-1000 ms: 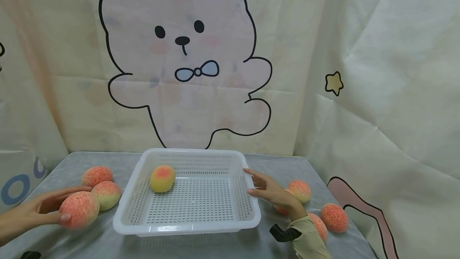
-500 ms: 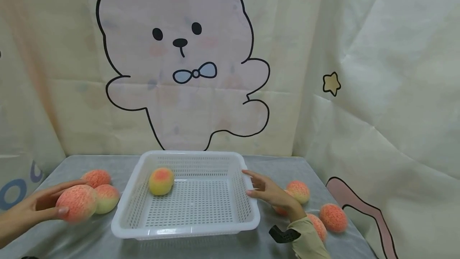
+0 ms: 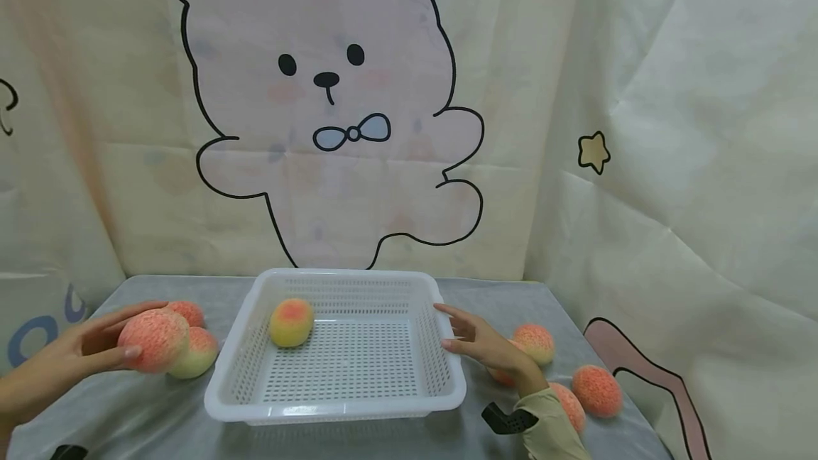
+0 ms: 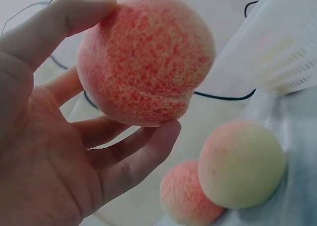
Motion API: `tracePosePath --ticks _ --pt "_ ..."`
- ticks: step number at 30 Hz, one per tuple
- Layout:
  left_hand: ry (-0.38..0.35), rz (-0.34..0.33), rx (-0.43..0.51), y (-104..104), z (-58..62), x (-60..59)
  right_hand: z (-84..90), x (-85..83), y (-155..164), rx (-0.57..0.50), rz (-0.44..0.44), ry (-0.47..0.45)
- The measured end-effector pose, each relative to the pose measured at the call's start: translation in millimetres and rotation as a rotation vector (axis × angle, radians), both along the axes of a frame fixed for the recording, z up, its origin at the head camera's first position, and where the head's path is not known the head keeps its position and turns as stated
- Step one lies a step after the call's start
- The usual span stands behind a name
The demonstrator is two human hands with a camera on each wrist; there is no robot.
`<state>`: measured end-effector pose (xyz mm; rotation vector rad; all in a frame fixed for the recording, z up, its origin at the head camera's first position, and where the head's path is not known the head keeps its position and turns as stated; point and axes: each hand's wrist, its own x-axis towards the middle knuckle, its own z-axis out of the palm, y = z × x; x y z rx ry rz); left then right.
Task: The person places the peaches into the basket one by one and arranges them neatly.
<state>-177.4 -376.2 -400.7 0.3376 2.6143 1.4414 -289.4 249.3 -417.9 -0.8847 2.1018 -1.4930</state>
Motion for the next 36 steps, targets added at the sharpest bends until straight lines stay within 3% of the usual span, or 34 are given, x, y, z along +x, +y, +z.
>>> tracePosePath --ticks 3,8,17,26,31,36 --pt "0.035 0.006 -0.018 12 8.7 -1.8 -0.3 -0.1 0 0.007 -0.006 0.001" --pt "0.107 -0.049 -0.008 32 24.1 -7.6 0.3 0.2 1 0.016 -0.014 0.005" --pt "0.104 -0.123 0.022 67 49.0 -20.0 1.0 1.4 1 0.026 -0.032 0.021" --pt "0.134 -0.171 0.023 95 53.2 -30.1 -1.1 2.7 0 0.022 -0.019 0.014" --pt "0.124 -0.153 -0.023 109 54.1 -39.5 0.3 1.9 0 0.024 -0.029 0.017" --pt "0.185 -0.192 -0.042 120 52.4 -47.4 0.1 1.9 -1 0.021 -0.019 0.017"
